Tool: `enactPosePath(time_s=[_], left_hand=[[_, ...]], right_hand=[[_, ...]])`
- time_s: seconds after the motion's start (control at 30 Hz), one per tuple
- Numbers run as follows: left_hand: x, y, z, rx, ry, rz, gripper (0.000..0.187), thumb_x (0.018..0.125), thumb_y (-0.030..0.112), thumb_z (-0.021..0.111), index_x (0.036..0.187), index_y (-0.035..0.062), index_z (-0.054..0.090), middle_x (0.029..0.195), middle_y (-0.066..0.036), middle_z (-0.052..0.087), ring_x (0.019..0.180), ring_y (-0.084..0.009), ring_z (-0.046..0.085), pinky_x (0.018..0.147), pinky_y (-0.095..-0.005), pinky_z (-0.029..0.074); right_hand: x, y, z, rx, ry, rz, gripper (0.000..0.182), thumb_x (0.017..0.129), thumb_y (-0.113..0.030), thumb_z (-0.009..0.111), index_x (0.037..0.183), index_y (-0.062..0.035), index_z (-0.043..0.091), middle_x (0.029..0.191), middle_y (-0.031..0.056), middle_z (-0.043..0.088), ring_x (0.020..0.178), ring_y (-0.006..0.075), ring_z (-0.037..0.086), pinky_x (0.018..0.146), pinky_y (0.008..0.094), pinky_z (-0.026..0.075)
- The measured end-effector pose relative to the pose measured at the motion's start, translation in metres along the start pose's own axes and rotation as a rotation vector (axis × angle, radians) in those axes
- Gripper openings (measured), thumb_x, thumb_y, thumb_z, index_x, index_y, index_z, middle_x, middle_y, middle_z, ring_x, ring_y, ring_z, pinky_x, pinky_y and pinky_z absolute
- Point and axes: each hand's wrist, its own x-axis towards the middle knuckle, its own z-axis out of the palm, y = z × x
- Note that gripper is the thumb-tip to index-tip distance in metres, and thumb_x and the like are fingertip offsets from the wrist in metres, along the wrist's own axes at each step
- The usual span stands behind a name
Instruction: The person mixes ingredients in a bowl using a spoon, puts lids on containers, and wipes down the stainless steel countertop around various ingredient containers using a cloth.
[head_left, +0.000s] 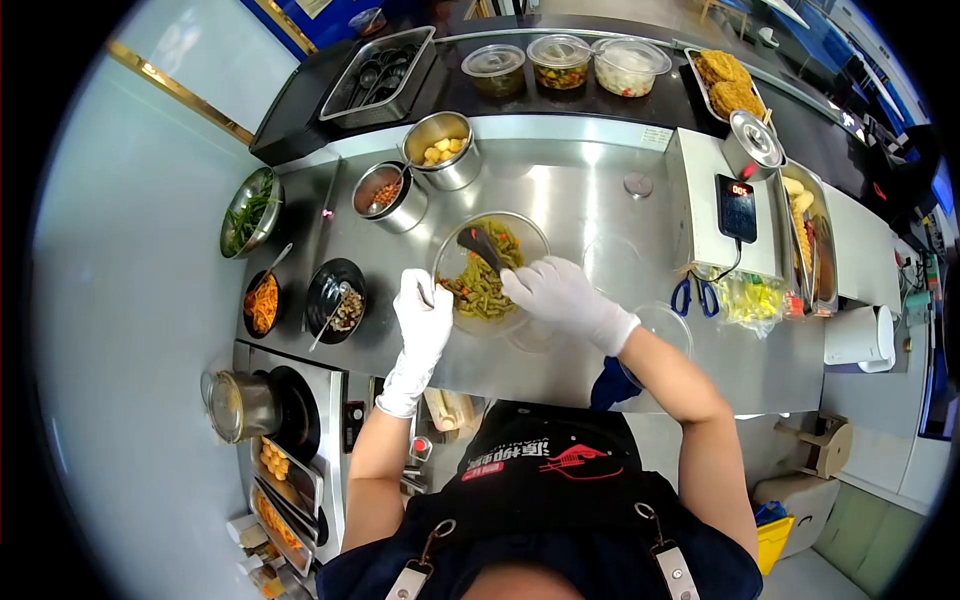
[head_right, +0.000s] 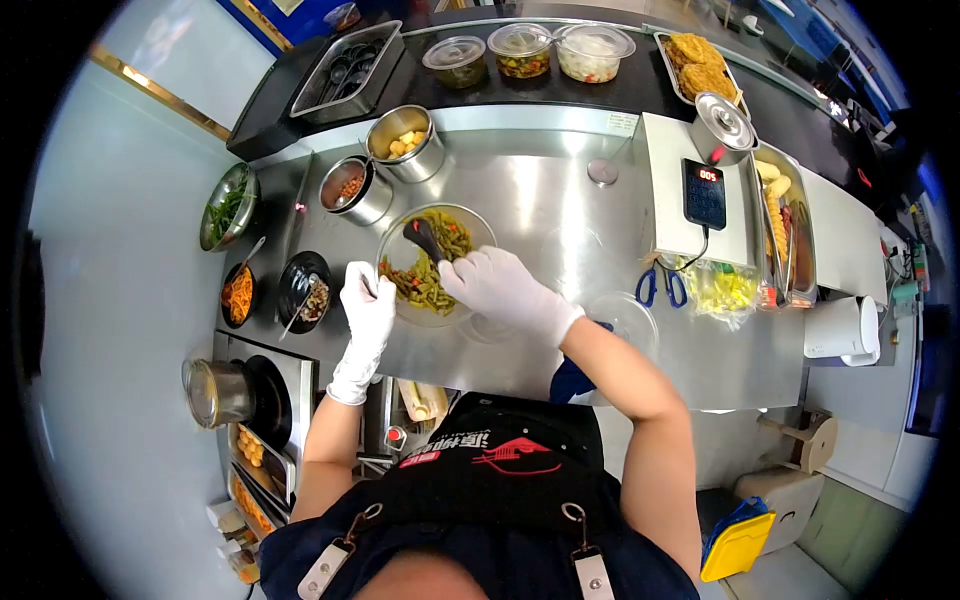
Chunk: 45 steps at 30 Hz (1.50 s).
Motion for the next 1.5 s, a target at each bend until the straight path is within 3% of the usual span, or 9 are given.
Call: enactPosePath(time_s=[0.3,0.53,0.57,0.63,0.87,1.07,1.23,1.33,1.5], left_hand=[[-0.006,0.004,-0.001,0.046,-0.017,0.053,0.019,0.074,-0.005,0.057,0.074,0.0046,0.041,0.056,-0.005,0.036,0.046,-0.0136,0.035,0.046,-0.0287,0.036],[-0.029,-0.006,0.011,0.185,-0.007,0.199,0.022,0.071,-0.004,0.06,0.077,0.007,0.042,0.064,-0.01,0.043,0.044,-0.0264,0.043,0.043,-0.0355,0.038],[-0.029,-0.006,0.014,0.188,0.006,0.217,0.022,0.071,-0.005,0.06,0.077,0.0065,0.042,0.062,-0.009,0.042,0.043,-0.023,0.041,0.043,-0.033,0.037],[-0.03,-0.005,0.02,0.194,0.035,0.257,0.022,0.072,-0.006,0.059,0.075,0.0057,0.042,0.059,-0.007,0.04,0.041,-0.0161,0.038,0.043,-0.0279,0.036],[-0.03,-0.01,0.027,0.243,0.035,0.383,0.023,0.071,-0.007,0.061,0.075,0.0059,0.042,0.058,-0.007,0.039,0.04,-0.0193,0.037,0.041,-0.0309,0.034],[-0.029,-0.007,0.031,0.243,0.011,0.383,0.023,0.071,-0.007,0.061,0.076,0.0057,0.043,0.059,-0.006,0.04,0.04,-0.0182,0.037,0.041,-0.0297,0.035],[-0.031,-0.005,0.031,0.253,-0.014,0.315,0.023,0.069,-0.005,0.06,0.076,0.007,0.042,0.065,-0.007,0.043,0.045,-0.0262,0.044,0.043,-0.0369,0.039],[-0.03,-0.013,0.031,0.235,0.001,0.358,0.022,0.072,-0.007,0.06,0.076,0.0056,0.044,0.06,-0.006,0.043,0.04,-0.0148,0.04,0.041,-0.0267,0.036],[-0.033,-0.002,0.029,0.191,-0.052,0.379,0.023,0.071,-0.009,0.06,0.076,0.0058,0.043,0.059,-0.005,0.042,0.04,-0.0133,0.04,0.041,-0.0262,0.035]], right_hand=[[-0.037,-0.001,0.036,0.062,-0.128,0.221,0.022,0.079,-0.017,0.059,0.097,-0.004,0.057,0.064,0.0036,0.054,0.059,0.021,0.058,0.054,0.0334,0.047],[-0.042,-0.009,0.029,0.522,0.135,0.623,0.015,0.083,-0.021,0.062,0.082,-0.0062,0.061,0.068,0.0122,0.061,0.064,0.0316,0.061,0.055,0.0393,0.049],[-0.044,-0.01,0.028,0.566,0.145,0.66,0.016,0.083,-0.022,0.062,0.081,-0.0061,0.061,0.069,0.0124,0.061,0.065,0.0318,0.061,0.056,0.0391,0.049],[-0.05,-0.014,0.027,0.54,0.143,0.627,0.015,0.083,-0.021,0.063,0.08,-0.0066,0.06,0.066,0.0114,0.06,0.062,0.0304,0.061,0.054,0.0388,0.048],[-0.083,-0.031,0.019,0.264,-0.067,0.372,0.012,0.083,-0.018,0.062,0.084,-0.0077,0.056,0.057,0.0053,0.051,0.052,0.0234,0.056,0.048,0.0346,0.044],[-0.073,-0.013,0.009,0.051,0.067,0.277,0.016,0.083,-0.019,0.062,0.089,-0.0064,0.055,0.06,0.0021,0.05,0.054,0.0198,0.056,0.048,0.0327,0.043],[-0.087,-0.027,0.027,0.157,0.062,0.348,0.016,0.082,-0.018,0.063,0.089,-0.0062,0.055,0.059,0.0022,0.05,0.053,0.0204,0.055,0.049,0.0329,0.045],[-0.077,-0.026,0.023,0.188,0.127,0.376,0.015,0.082,-0.018,0.063,0.088,-0.0064,0.055,0.058,0.0023,0.05,0.053,0.0205,0.055,0.05,0.0332,0.046],[-0.064,-0.008,0.034,0.141,0.147,0.388,0.015,0.082,-0.019,0.063,0.084,-0.0069,0.053,0.058,0.0026,0.05,0.054,0.021,0.056,0.05,0.0336,0.046]])
